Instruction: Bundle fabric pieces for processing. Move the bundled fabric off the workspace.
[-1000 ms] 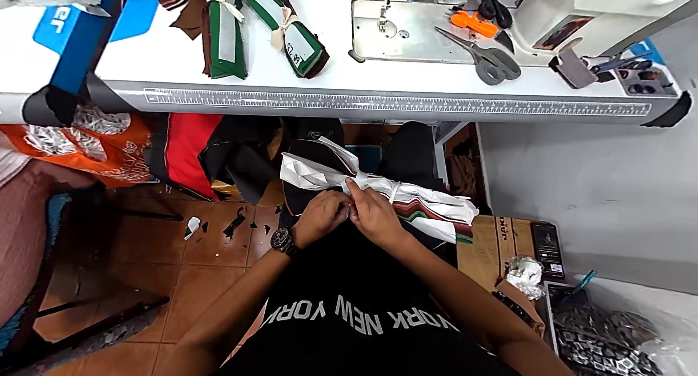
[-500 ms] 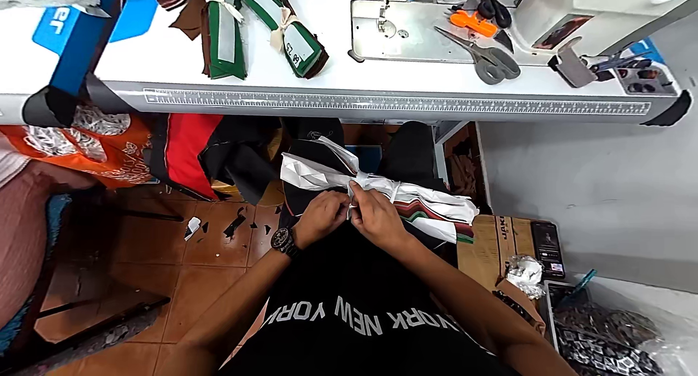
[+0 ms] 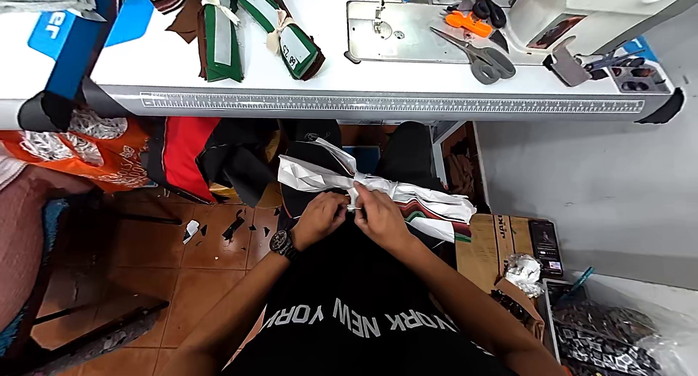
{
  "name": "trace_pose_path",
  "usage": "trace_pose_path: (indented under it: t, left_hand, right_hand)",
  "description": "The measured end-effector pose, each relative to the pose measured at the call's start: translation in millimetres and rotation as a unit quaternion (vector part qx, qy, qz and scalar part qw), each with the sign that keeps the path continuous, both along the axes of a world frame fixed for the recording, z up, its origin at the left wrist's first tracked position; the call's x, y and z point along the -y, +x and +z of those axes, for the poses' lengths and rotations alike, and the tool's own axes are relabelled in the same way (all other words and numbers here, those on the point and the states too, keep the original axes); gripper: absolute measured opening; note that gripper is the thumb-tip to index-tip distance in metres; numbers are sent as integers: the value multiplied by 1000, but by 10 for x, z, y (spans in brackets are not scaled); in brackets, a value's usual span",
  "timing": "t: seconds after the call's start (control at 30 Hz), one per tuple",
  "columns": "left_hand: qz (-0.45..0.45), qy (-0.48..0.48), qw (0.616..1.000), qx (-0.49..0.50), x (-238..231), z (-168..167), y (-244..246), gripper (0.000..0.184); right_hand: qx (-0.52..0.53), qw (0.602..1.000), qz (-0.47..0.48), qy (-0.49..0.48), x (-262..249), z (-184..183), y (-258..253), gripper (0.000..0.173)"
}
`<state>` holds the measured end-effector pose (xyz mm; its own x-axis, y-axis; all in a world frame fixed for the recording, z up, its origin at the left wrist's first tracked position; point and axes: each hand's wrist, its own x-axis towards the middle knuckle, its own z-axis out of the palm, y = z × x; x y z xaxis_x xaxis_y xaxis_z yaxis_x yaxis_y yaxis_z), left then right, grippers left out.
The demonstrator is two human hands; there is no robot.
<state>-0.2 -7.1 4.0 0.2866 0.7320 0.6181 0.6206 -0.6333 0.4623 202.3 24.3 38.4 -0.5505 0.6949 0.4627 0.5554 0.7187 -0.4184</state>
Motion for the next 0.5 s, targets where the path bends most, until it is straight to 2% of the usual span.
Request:
trace_pose_path:
  t: [0.07, 0.17, 0.23, 0.37, 0.4, 0.43, 0.5]
  left_hand:
    - [5, 0, 1000, 1, 6, -2, -5, 10]
    - [7, 1, 1000, -4, 19, 12, -13, 10]
    - [4, -5, 1000, -9, 25, 35, -7, 12]
    - [27, -67, 995, -66, 6, 57, 42, 29]
    - [39, -80, 993, -78, -3, 64, 73, 27]
    - [48, -91, 992, -75, -13, 76, 100, 22]
    - [46, -142, 989, 9, -10, 148, 109, 16]
  right_hand:
    - [-23, 997, -50, -51, 32, 92, 169, 53]
    - [-57, 994, -90, -20, 28, 70, 300, 42]
    - [-11, 998, -64, -16, 12, 108, 238, 35]
    - [80, 996, -23, -12, -18, 101, 83, 29]
    - [82, 996, -23, -18, -42, 108, 67, 29]
    - [77, 996, -25, -29, -86, 129, 52, 28]
    - [75, 995, -20, -65, -233, 179, 30, 23]
